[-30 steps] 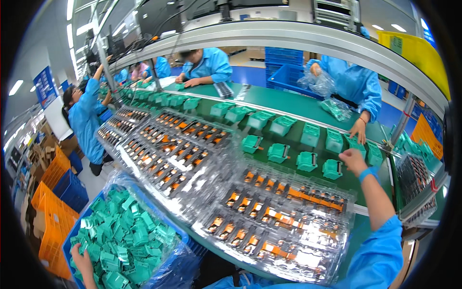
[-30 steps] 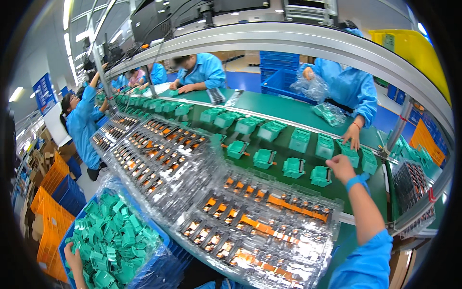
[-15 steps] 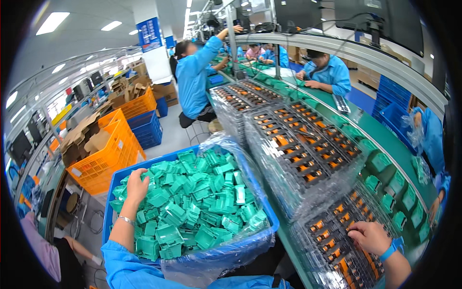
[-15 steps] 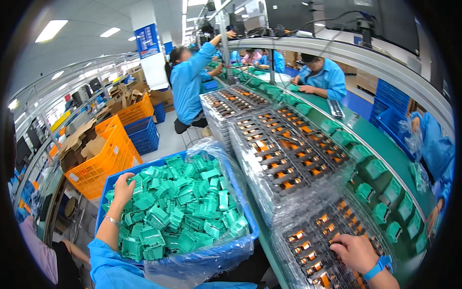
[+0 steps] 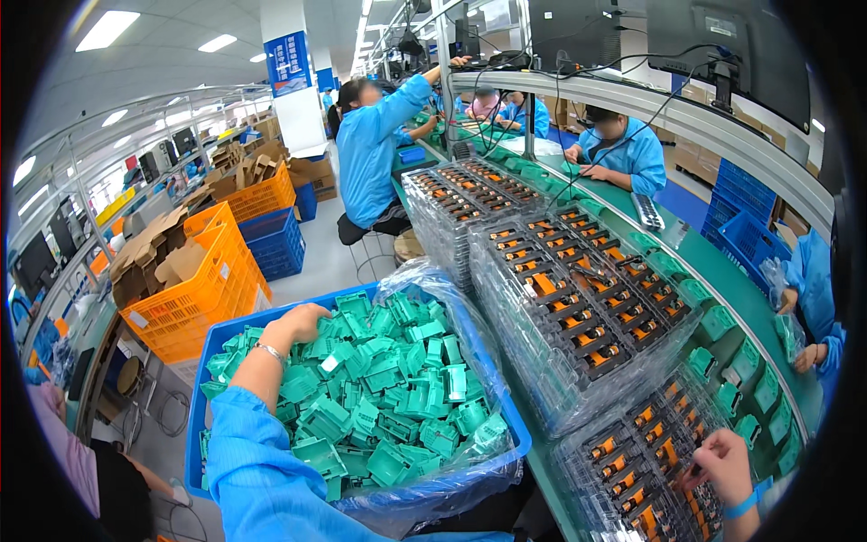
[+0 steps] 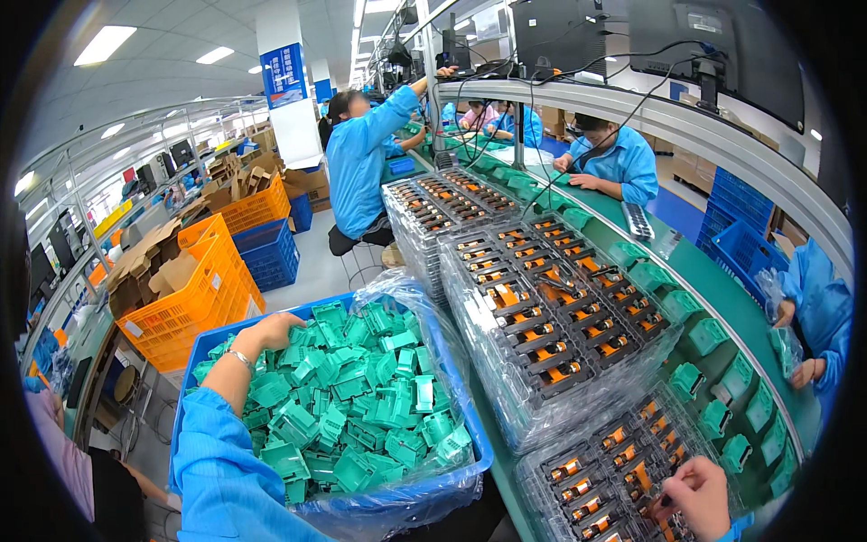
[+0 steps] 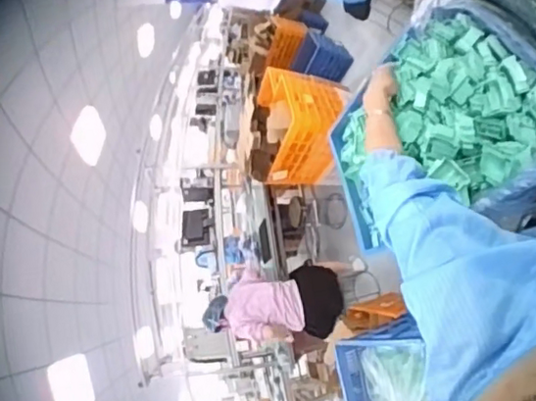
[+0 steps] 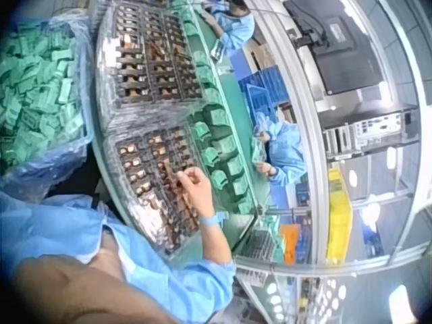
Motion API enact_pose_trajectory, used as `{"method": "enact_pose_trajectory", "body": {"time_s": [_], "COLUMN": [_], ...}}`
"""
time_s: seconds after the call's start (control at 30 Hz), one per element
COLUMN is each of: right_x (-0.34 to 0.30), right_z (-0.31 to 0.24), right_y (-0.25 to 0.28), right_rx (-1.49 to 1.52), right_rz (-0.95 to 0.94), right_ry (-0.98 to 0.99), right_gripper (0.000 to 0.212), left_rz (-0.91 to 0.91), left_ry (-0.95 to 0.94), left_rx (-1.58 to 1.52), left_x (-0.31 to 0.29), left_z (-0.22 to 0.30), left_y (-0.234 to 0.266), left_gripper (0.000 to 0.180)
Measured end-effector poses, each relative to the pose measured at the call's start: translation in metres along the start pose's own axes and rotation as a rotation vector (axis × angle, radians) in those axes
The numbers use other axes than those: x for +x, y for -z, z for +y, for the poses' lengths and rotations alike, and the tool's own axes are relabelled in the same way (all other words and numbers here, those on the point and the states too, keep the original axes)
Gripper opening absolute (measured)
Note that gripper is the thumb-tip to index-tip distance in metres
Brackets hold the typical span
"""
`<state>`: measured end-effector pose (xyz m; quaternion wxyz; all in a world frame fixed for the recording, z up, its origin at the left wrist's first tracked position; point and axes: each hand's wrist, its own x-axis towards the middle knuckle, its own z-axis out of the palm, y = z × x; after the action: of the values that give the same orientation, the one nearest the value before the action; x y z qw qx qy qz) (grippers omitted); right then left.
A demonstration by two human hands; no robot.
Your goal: The person assembles electronic components by hand, inserting small black electronic components into green plastic housings on an assembly line.
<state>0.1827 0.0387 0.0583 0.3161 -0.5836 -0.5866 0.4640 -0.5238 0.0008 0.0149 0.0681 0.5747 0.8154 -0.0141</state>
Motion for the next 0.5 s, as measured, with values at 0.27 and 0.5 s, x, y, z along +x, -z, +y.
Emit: {"method": "enact_pose_trajectory", "body": {"time_s": [0.27, 0.5], "right_x": [0.005, 0.001], "right_z": [0.019, 0.021], "right_y": [0.007, 0.009], "right_rx": [0.531, 0.637], "right_rz": [-0.031, 0.017], "right_ry": [0.053, 0.062], "right_gripper": [0.018, 0.032], "left_rz": [0.264, 0.208], "left_ry": [-0.044, -0.221], "left_rx": [-0.107, -1.327], "left_x": [-0.034, -0.080], "left_z": [-0.008, 0.066], "left_y": [0.028, 0.047], "left_gripper": [0.045, 0.048]}}
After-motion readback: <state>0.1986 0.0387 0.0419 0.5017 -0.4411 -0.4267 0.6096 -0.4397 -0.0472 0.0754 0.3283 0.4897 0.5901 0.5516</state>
